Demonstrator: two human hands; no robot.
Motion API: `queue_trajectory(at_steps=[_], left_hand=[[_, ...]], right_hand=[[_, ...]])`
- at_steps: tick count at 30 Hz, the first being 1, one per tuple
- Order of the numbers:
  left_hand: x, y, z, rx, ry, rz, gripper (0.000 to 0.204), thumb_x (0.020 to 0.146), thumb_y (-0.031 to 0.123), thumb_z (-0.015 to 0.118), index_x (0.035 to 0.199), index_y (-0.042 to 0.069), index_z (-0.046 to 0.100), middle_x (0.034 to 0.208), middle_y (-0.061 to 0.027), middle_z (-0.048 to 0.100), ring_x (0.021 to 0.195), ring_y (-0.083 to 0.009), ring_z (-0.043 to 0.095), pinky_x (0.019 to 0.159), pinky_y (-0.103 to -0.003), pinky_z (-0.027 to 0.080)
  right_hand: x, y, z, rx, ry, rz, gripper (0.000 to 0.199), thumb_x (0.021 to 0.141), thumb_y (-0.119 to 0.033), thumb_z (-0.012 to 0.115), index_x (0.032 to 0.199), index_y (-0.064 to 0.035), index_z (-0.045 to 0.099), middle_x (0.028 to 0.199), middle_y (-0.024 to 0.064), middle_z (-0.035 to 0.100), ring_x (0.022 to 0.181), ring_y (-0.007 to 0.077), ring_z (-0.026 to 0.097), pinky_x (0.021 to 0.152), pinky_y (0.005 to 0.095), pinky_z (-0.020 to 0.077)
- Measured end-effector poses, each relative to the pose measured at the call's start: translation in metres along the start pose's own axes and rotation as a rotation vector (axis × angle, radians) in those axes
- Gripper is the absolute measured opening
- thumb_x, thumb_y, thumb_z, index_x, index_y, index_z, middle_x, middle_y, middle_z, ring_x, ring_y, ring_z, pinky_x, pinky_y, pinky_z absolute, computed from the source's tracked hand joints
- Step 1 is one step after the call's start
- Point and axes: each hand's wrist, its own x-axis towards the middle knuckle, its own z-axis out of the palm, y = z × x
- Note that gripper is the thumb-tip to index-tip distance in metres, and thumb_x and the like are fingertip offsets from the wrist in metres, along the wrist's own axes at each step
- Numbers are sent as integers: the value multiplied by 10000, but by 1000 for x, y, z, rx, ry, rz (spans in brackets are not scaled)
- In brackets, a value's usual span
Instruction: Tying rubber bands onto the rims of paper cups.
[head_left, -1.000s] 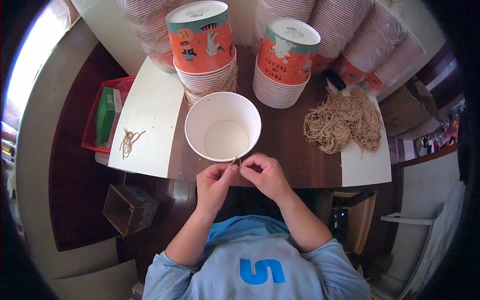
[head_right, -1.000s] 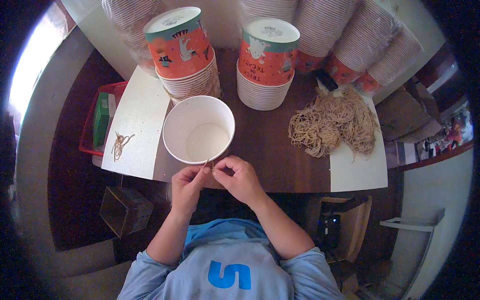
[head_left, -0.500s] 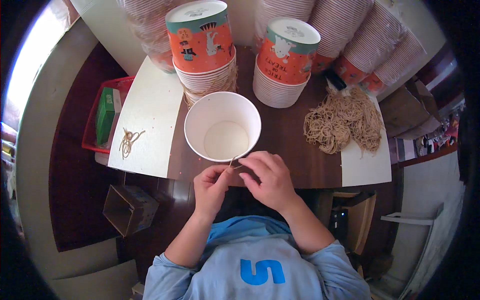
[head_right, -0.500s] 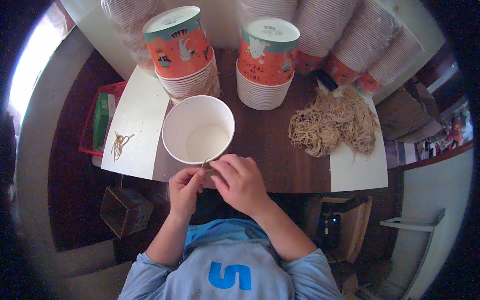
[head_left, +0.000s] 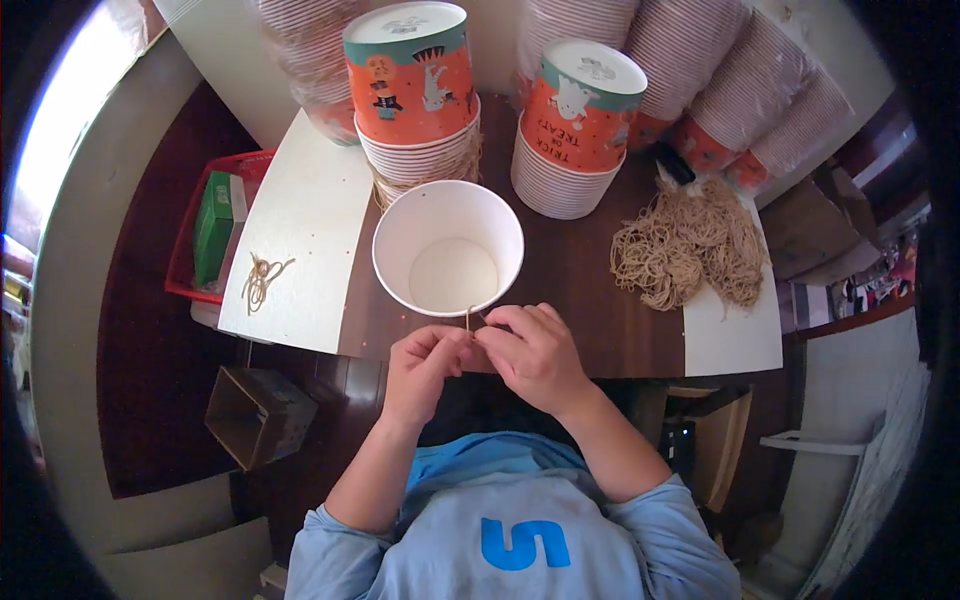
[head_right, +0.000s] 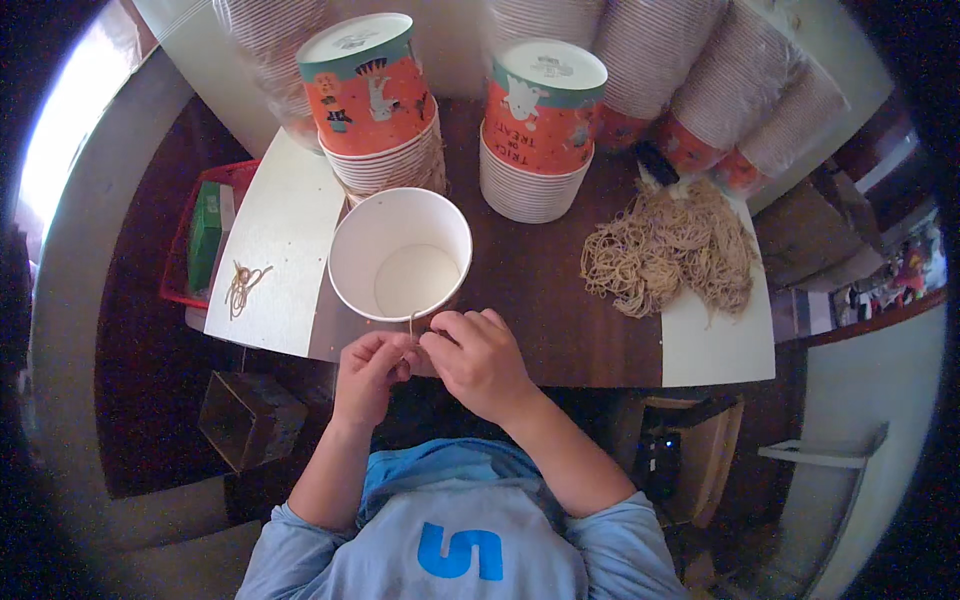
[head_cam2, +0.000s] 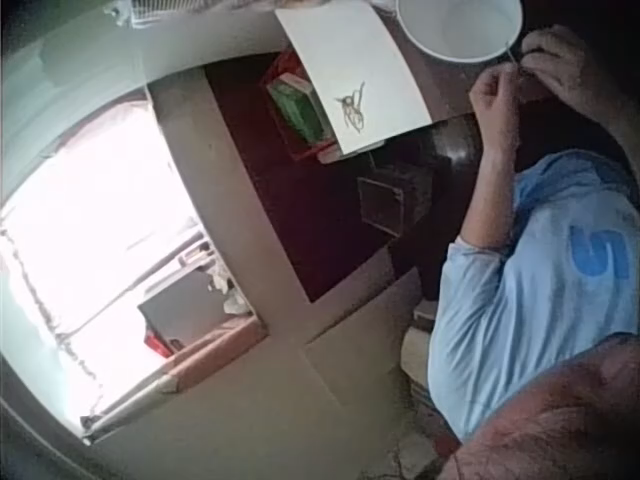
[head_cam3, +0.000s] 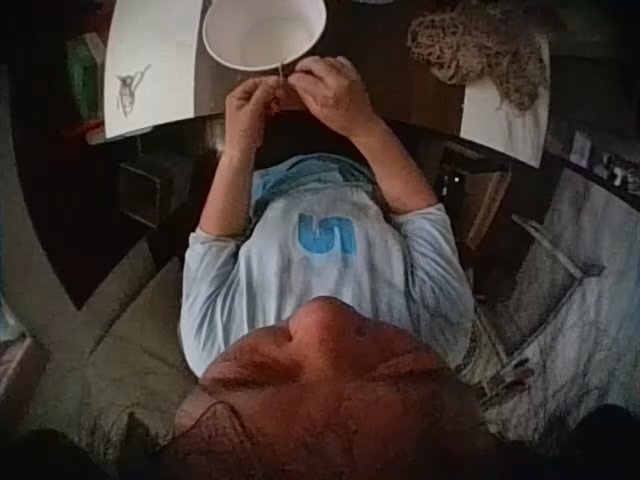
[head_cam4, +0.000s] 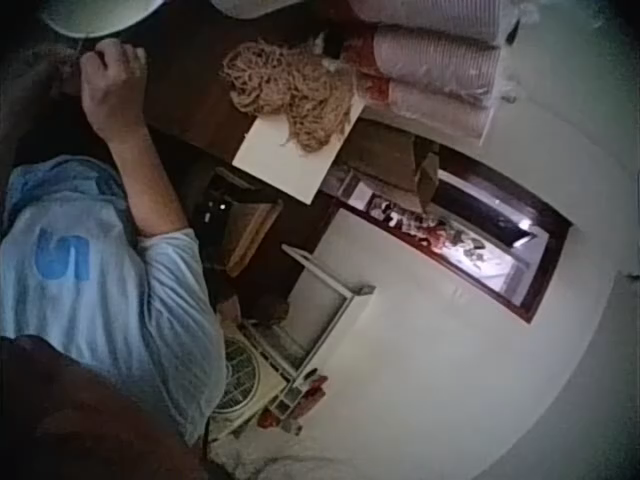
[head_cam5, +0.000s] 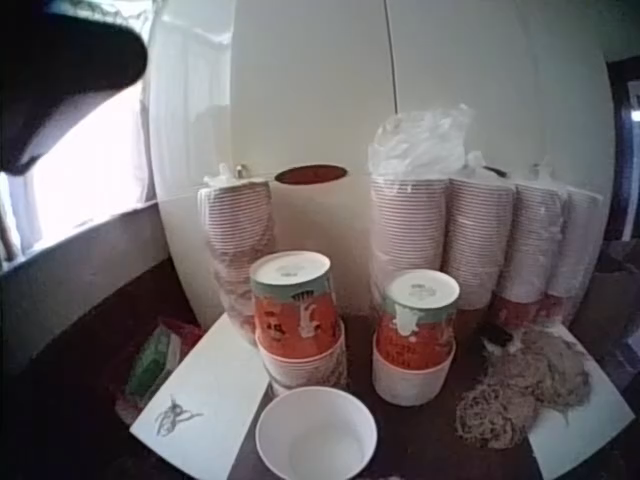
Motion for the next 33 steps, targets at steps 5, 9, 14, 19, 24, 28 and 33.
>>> queue_trajectory(at_steps=[5, 9, 14, 19, 24, 28, 33], left_hand=[[0, -2, -1, 213, 6, 158, 164, 908, 157, 591, 877, 6, 645, 728, 12, 610, 627, -30, 505, 545, -181, 402], [-4, -4, 1, 292, 38, 143, 179, 915, 167, 584, 891, -5, 630, 756, 6, 611, 669, -35, 514, 589, -189, 423], [-9, 2, 6, 394, 10, 167, 179, 918, 151, 572, 908, -23, 617, 803, -5, 620, 753, -66, 541, 682, -219, 456], [-12, 1, 7, 350, 2, 145, 171, 921, 176, 568, 884, 14, 608, 727, 24, 565, 648, -39, 482, 575, -194, 392], [-29, 1, -4, 172, -56, 49, 187, 925, 207, 562, 881, 30, 607, 662, 45, 522, 567, -35, 436, 506, -189, 344], [-47, 4, -14, 282, -78, 43, 143, 915, 141, 572, 930, 18, 643, 768, 21, 598, 661, -21, 488, 577, -164, 382], [-55, 16, 0, 364, -132, 166, 134, 902, 116, 586, 930, -4, 638, 808, -2, 628, 688, -43, 524, 606, -184, 420]], right_hand=[[3, 0, -3, -29, 18, -1, 161, 664, -50, 701, 807, -87, 638, 855, 34, 586, 700, 212, 564, 618, 337, 418], [2, 0, -2, -23, 50, 24, 150, 668, -45, 696, 800, -75, 631, 831, 39, 588, 696, 218, 562, 614, 341, 416], [-1, 0, 3, -42, 63, 82, 134, 679, -31, 680, 794, -63, 621, 794, 49, 590, 692, 228, 560, 618, 344, 414], [-1, -3, 9, -48, 139, 111, 146, 671, -20, 678, 796, -59, 615, 781, 53, 593, 687, 236, 557, 618, 346, 413], [-3, 6, 5, 7, 131, 113, 201, 681, -29, 691, 868, -61, 624, 870, 66, 605, 750, 244, 575, 671, 344, 443], [-6, -6, -4, 96, 56, 96, 396, 682, -74, 709, 1063, -98, 605, 1059, 59, 571, 845, 243, 574, 720, 356, 438], [-9, -13, 4, 197, 27, -67, 372, 675, -73, 712, 1036, -97, 624, 1053, 76, 575, 791, 215, 571, 676, 340, 444]])
